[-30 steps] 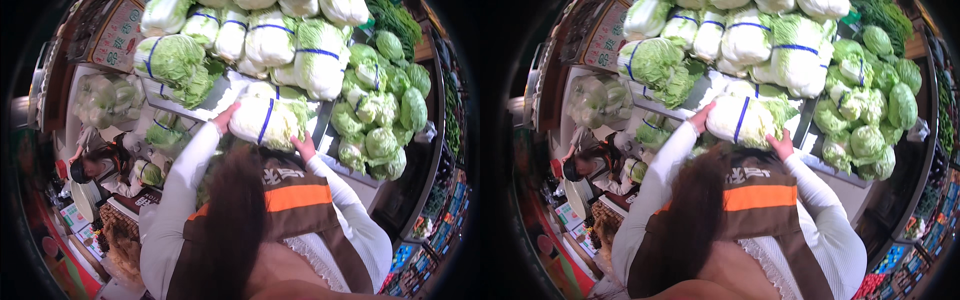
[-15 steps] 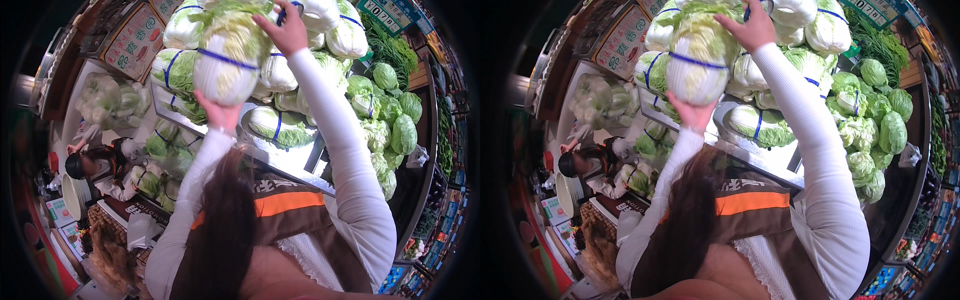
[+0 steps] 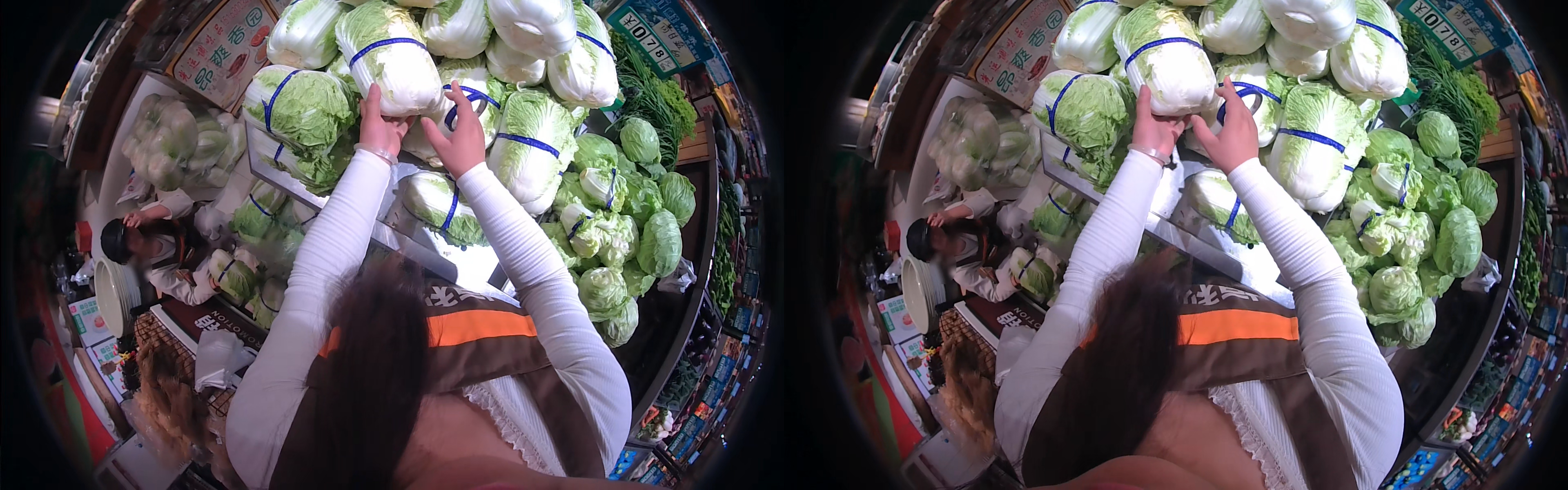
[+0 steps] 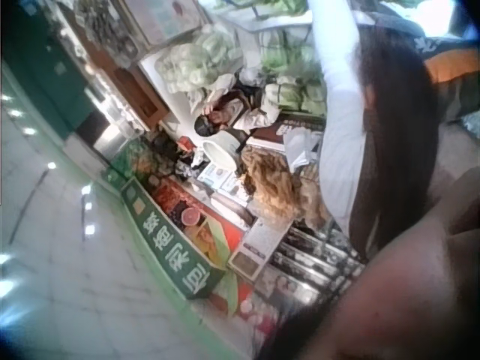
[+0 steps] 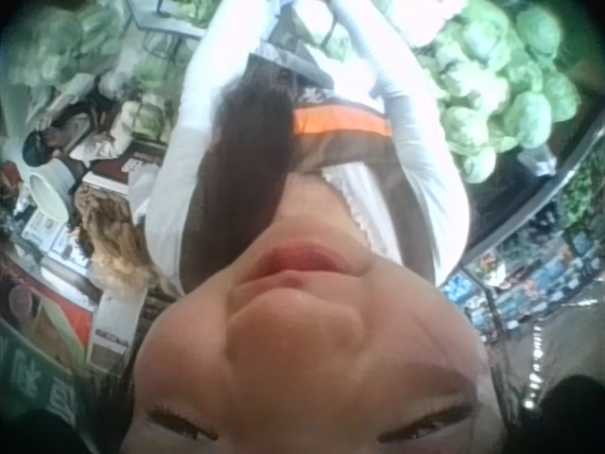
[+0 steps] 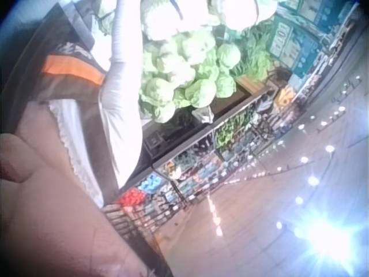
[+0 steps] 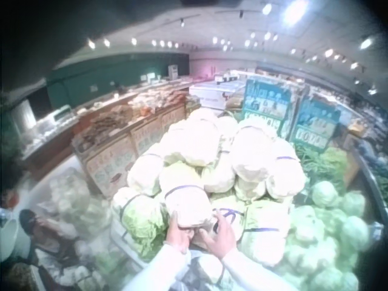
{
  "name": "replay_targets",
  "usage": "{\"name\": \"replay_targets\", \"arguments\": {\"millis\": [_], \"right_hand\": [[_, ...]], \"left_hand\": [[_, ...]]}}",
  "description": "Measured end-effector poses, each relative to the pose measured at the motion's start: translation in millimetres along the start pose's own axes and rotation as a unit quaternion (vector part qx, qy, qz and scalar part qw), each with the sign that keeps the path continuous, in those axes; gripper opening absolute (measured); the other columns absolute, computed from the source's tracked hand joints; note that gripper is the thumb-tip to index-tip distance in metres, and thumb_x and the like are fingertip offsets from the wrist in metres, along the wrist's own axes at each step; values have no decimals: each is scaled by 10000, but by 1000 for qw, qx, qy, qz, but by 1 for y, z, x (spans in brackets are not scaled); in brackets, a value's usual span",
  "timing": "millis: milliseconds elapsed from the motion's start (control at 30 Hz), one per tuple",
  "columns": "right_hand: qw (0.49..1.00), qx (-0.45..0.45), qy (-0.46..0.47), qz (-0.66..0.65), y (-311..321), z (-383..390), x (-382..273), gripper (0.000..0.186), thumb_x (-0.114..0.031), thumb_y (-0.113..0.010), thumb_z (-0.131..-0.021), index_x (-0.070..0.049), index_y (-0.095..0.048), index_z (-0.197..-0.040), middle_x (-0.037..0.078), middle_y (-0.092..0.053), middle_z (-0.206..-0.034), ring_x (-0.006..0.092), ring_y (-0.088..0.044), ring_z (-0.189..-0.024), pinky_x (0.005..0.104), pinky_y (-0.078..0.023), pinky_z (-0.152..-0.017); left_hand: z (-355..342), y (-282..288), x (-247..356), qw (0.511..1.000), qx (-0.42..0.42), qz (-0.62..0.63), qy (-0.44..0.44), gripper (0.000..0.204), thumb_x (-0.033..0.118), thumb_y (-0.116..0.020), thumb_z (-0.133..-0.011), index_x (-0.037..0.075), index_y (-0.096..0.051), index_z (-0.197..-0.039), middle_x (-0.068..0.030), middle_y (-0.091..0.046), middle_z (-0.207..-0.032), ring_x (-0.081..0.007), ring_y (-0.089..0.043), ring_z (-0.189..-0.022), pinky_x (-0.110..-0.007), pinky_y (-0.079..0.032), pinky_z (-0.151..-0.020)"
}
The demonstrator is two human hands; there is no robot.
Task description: The person sits on the floor and wraps blue rubber bands around individual cabbages to bundle them. They then lift each bundled cabbage and place it onto a nearby display shelf.
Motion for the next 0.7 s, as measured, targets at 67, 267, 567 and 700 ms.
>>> {"name": "replay_targets", "arguments": {"millis": [67, 267, 567, 700], "right_hand": [[1000, -14, -1, 13, -10, -12, 4, 725, -267, -809, -752, 3, -451, -1321, 218, -491, -1427, 378, -530, -1254, 416, -428, -1038], [995, 101, 21, -10, -35, -43, -7, 789, -294, -876, -683, -2, -485, -1302, 212, -567, -1339, 358, -588, -1182, 401, -476, -984], [987, 79, 27, -135, -90, -32, -17, 921, -420, -859, -685, 31, -435, -1367, 233, -472, -1435, 367, -503, -1284, 382, -403, -1069], [998, 39, -33, -29, -78, -14, 26, 969, -344, -903, -650, 33, -390, -1381, 236, -508, -1374, 353, -547, -1221, 387, -433, -1028]], "left_hand": [[6, 2, -1, 994, -43, 96, 2, 791, 432, -710, -882, 130, -275, -1470, -115, -508, -1312, -247, -559, -1095, -382, -485, -836], [32, -14, 52, 984, -126, -11, -122, 514, 203, -650, -937, 60, -380, -1350, -114, -525, -1292, -288, -532, -1180, -448, -406, -1035], [64, -23, 66, 898, -47, -394, -191, 715, 174, -724, -835, -9, -283, -1368, -153, -507, -1235, -248, -519, -1116, -348, -464, -918], [86, 8, 24, 896, -48, -410, -163, 1022, 224, -764, -812, 43, -89, -1557, -204, -200, -1570, -391, -378, -1365, -425, -437, -1027]]}}
Point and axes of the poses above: each hand's wrist, its own z-axis away from the middle knuckle, its own y-axis out of the back of the hand, x = y × z, the point moved 3 cm from there along -z, towards the middle knuckle
